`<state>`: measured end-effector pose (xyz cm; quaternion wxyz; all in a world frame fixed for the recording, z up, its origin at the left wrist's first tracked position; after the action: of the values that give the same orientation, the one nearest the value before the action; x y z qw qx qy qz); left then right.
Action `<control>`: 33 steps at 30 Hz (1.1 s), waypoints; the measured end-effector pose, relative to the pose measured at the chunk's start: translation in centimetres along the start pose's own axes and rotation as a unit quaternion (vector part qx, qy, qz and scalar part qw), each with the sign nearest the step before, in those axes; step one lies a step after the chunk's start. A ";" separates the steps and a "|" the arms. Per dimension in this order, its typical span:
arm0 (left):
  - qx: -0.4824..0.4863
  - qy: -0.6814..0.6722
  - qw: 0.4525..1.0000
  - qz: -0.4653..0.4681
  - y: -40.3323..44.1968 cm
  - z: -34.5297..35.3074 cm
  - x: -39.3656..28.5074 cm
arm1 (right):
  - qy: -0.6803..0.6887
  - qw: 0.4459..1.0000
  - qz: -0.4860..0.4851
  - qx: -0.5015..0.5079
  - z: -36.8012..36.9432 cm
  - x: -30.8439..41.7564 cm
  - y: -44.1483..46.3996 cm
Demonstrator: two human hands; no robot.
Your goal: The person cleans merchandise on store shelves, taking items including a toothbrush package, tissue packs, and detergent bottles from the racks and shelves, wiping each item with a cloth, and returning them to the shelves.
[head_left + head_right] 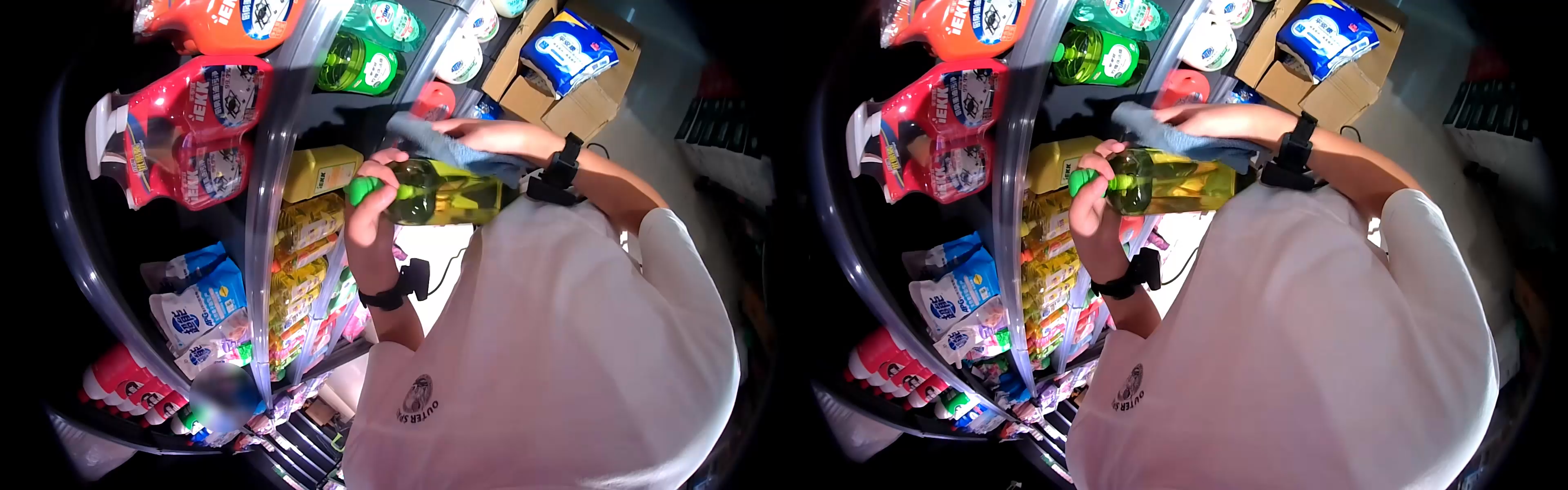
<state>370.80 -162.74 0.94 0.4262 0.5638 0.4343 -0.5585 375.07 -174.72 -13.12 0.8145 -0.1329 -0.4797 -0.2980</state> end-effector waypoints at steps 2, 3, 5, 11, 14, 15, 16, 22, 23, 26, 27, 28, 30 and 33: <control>0.017 -0.051 0.998 -0.028 0.3 1.5 -2.0 | 0.013 0.997 -0.011 0.071 3.2 3.8 -0.5; 0.060 -0.036 0.998 -0.005 0.7 1.5 -2.8 | -0.005 0.993 -0.024 0.115 3.5 4.5 -0.7; 0.053 -0.083 0.995 -0.004 1.5 0.4 -3.6 | -0.067 0.993 -0.001 0.099 3.8 4.8 -1.3; 0.052 -0.290 0.955 0.000 3.0 1.3 -4.3 | 0.289 0.938 0.190 -0.006 5.3 2.0 -5.1; 0.142 -0.308 0.941 -0.016 2.8 2.4 -2.7 | 0.319 0.937 0.140 0.006 4.6 -3.3 -4.8; 0.149 -0.317 0.937 -0.006 2.8 1.5 -1.9 | 0.367 0.919 0.142 -0.014 5.8 -3.3 -4.3; 0.083 -0.275 0.957 -0.048 2.6 0.7 -1.4 | 0.366 0.920 0.141 -0.013 6.8 -2.7 -4.2; -0.165 -0.208 0.962 -0.061 -4.7 -0.8 2.1 | 0.267 0.947 0.151 -0.092 6.7 1.1 -4.7; -0.184 -0.171 0.965 -0.081 -6.5 -0.9 3.1 | 0.233 0.954 0.156 -0.108 6.9 2.2 -4.9; -0.287 -0.164 0.905 -0.268 -9.7 -0.5 6.1 | 0.195 0.951 0.086 -0.222 7.2 5.1 -3.4; -0.181 -0.006 0.975 -0.130 -9.5 -0.1 4.9 | 0.181 0.947 0.033 -0.262 7.6 6.3 -2.8; -0.181 0.010 0.981 -0.064 -8.7 0.8 2.5 | 0.115 0.975 0.033 -0.188 8.1 6.9 -2.0; -0.202 0.089 0.975 0.038 -7.0 1.5 -1.9 | -0.018 0.993 -0.074 -0.090 9.4 8.8 -1.0; -0.277 0.044 0.958 0.066 -7.5 0.3 -3.1 | -0.154 0.931 -0.323 -0.066 12.4 13.5 -1.3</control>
<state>363.50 -161.13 4.09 0.5824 0.4749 0.5518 -0.3617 370.47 -174.36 4.67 0.5793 -0.0681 -0.5959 -0.5519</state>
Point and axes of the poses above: each hand's wrist, its own y-axis towards the middle knuckle, its own z-axis out of the palm, x = y × z, the point moved 8 cm from there along y, towards the middle knuckle, and after that the axes turned 3 degrees about -z, right-handed, at the moved point
